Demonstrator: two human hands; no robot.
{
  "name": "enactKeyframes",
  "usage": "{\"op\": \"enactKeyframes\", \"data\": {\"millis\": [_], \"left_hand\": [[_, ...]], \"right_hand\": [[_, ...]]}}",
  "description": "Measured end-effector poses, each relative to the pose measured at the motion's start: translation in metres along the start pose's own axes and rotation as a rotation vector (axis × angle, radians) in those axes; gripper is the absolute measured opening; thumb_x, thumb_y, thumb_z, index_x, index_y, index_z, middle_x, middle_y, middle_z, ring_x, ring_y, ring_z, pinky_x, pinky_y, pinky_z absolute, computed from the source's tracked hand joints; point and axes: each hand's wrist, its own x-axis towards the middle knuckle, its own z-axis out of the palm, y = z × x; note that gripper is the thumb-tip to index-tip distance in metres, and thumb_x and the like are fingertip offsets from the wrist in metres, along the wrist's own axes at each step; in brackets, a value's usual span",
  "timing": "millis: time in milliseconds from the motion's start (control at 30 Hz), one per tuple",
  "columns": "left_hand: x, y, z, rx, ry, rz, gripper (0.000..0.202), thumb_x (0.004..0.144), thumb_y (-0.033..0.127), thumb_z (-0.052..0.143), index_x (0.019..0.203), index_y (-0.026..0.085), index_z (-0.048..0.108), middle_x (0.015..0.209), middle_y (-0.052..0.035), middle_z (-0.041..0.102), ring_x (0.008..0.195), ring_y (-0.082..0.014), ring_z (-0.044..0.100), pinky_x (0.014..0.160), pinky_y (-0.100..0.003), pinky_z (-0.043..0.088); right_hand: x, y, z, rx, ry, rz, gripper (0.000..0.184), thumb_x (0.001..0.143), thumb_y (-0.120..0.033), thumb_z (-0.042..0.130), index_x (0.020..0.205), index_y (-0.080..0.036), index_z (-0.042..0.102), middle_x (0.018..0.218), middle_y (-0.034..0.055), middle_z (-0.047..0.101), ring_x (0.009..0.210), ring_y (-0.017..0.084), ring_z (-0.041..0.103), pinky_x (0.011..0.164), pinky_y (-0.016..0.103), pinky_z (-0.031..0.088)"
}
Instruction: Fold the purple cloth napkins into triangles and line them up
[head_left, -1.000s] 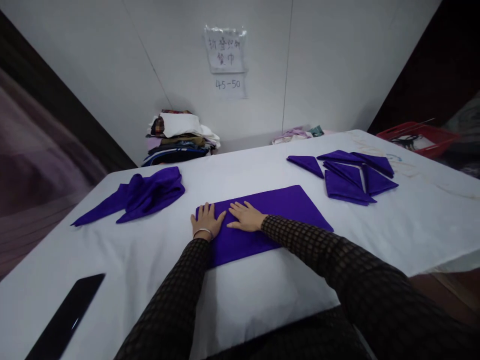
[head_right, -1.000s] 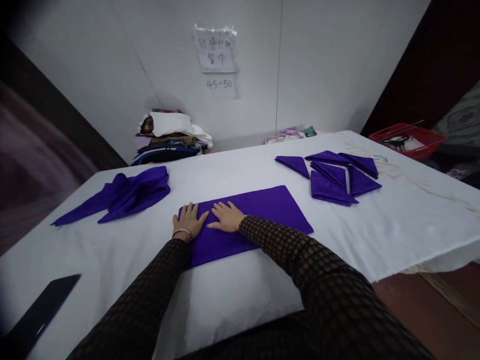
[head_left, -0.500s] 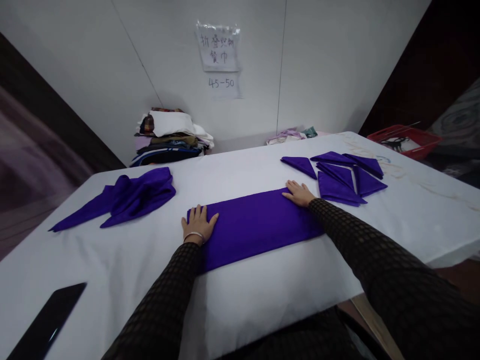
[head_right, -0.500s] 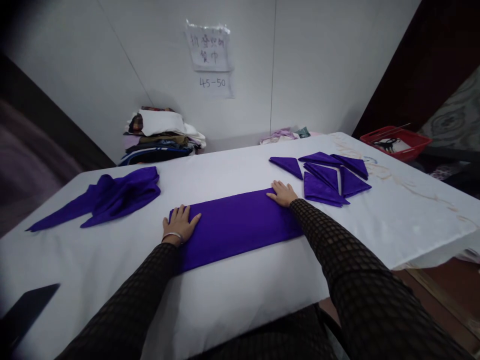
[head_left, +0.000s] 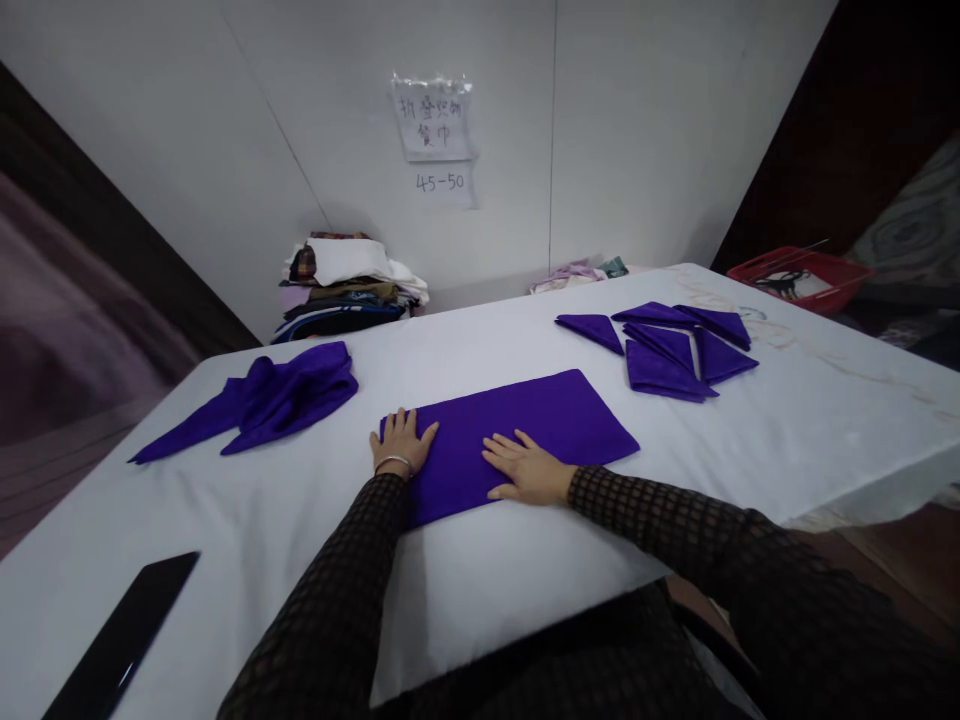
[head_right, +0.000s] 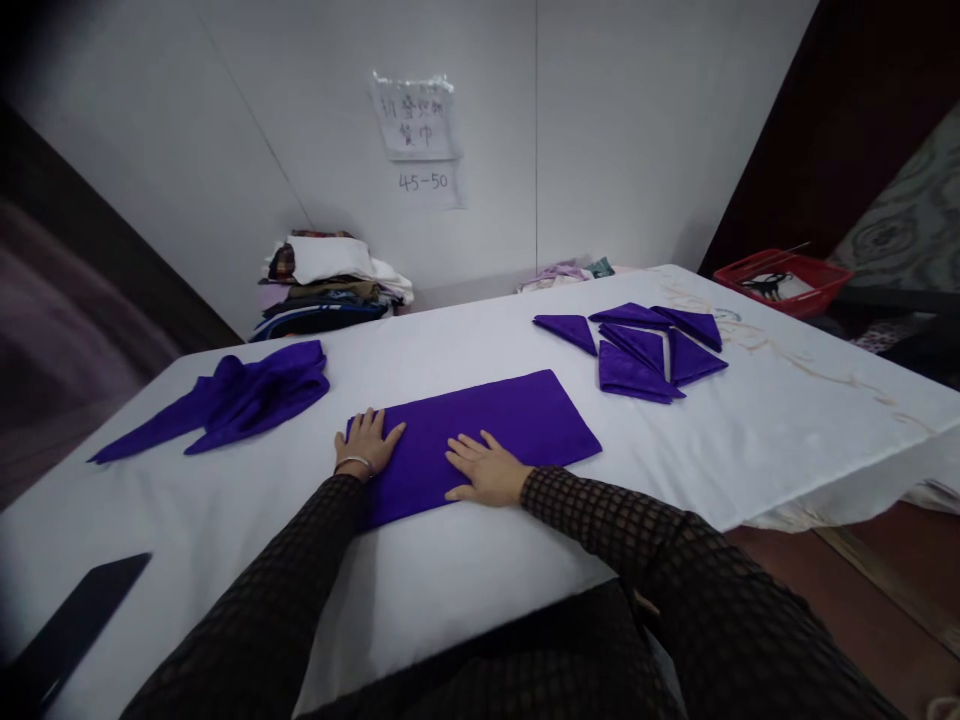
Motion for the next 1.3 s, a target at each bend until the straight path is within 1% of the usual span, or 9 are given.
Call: {"op": "enactKeyframes", "data": {"millis": [167,233,300,500,600,767,933,1100,1300], "left_hand": [[-0.001,0.0,0.001,-0.023,0.0,0.007,0.078,0.086,0.065,0.019,0.146,0.015,0.027,0.156,-0.0085,0.017,0.142,-0.0291,0.011,0.11,-0.061,0.012],[-0.003,0.001,0.001,-0.036,-0.003,0.01,0.078,0.086,0.065,0.02,0.145,0.014,0.027,0.156,-0.0094,0.018,0.142,-0.0298,0.012,0.11,-0.061,0.012],[-0.005,0.001,0.0,-0.051,0.001,0.021,0.078,0.087,0.065,0.02,0.145,0.014,0.026,0.155,-0.0102,0.018,0.142,-0.0303,0.012,0.11,-0.06,0.011],[-0.01,0.005,-0.015,-0.109,0.014,0.025,0.079,0.089,0.064,0.017,0.145,0.008,0.024,0.154,-0.0172,0.017,0.141,-0.0341,0.015,0.109,-0.06,0.014],[-0.035,0.027,-0.02,-0.113,0.038,0.101,0.076,0.087,0.067,0.022,0.146,0.018,0.025,0.157,-0.0092,0.012,0.143,-0.0288,0.008,0.113,-0.056,0.006],[-0.1,0.088,0.0,-0.178,-0.022,0.489,0.08,0.084,0.072,0.022,0.147,0.023,0.023,0.157,-0.0067,0.011,0.144,-0.0258,0.005,0.113,-0.058,0.002],[-0.118,0.115,0.022,-0.218,-0.027,0.406,0.083,0.084,0.072,0.02,0.148,0.019,0.025,0.156,-0.007,0.011,0.144,-0.0246,0.002,0.115,-0.049,0.0],[-0.119,0.09,0.023,-0.213,-0.007,0.244,0.088,0.083,0.073,0.015,0.148,0.014,0.022,0.156,-0.01,0.011,0.144,-0.0281,0.001,0.114,-0.052,0.001],[-0.132,0.014,0.015,-0.155,0.017,0.01,0.086,0.085,0.07,0.018,0.147,0.012,0.022,0.156,-0.014,0.01,0.143,-0.0339,0.004,0.111,-0.063,0.006]], "right_hand": [[-0.039,0.072,-0.017,-0.093,0.069,0.084,0.071,0.088,-0.065,0.022,0.146,-0.024,0.032,0.152,0.0072,0.025,0.14,0.026,0.02,0.113,0.045,0.016],[-0.056,0.099,-0.022,-0.11,0.081,0.149,0.075,0.09,-0.062,0.021,0.146,-0.013,0.03,0.152,0.0132,0.024,0.14,0.029,0.019,0.112,0.051,0.016],[-0.07,0.116,-0.021,-0.147,0.105,0.212,0.074,0.091,-0.06,0.023,0.146,-0.012,0.03,0.151,0.0147,0.025,0.14,0.029,0.018,0.111,0.051,0.016],[-0.078,0.123,-0.014,-0.238,0.098,0.243,0.069,0.092,-0.058,0.022,0.147,-0.016,0.03,0.152,0.0112,0.025,0.141,0.026,0.017,0.112,0.048,0.017],[-0.077,0.124,-0.011,-0.243,0.103,0.248,0.068,0.092,-0.057,0.023,0.146,-0.017,0.03,0.152,0.0107,0.026,0.141,0.026,0.018,0.112,0.048,0.017],[-0.078,0.131,-0.006,-0.261,0.157,0.218,0.064,0.092,-0.054,0.024,0.145,-0.018,0.032,0.151,0.0105,0.03,0.14,0.027,0.021,0.111,0.051,0.019],[-0.079,0.135,-0.004,-0.293,0.161,0.209,0.064,0.092,-0.052,0.024,0.143,-0.014,0.035,0.15,0.0121,0.032,0.139,0.027,0.024,0.11,0.051,0.021],[-0.08,0.137,-0.003,-0.286,0.175,0.197,0.064,0.091,-0.051,0.025,0.144,-0.016,0.032,0.15,0.012,0.033,0.139,0.029,0.024,0.109,0.053,0.023],[-0.08,0.14,0.0,-0.263,0.18,0.206,0.067,0.09,-0.053,0.022,0.143,-0.014,0.033,0.15,0.0116,0.032,0.139,0.029,0.022,0.11,0.052,0.021]]}}
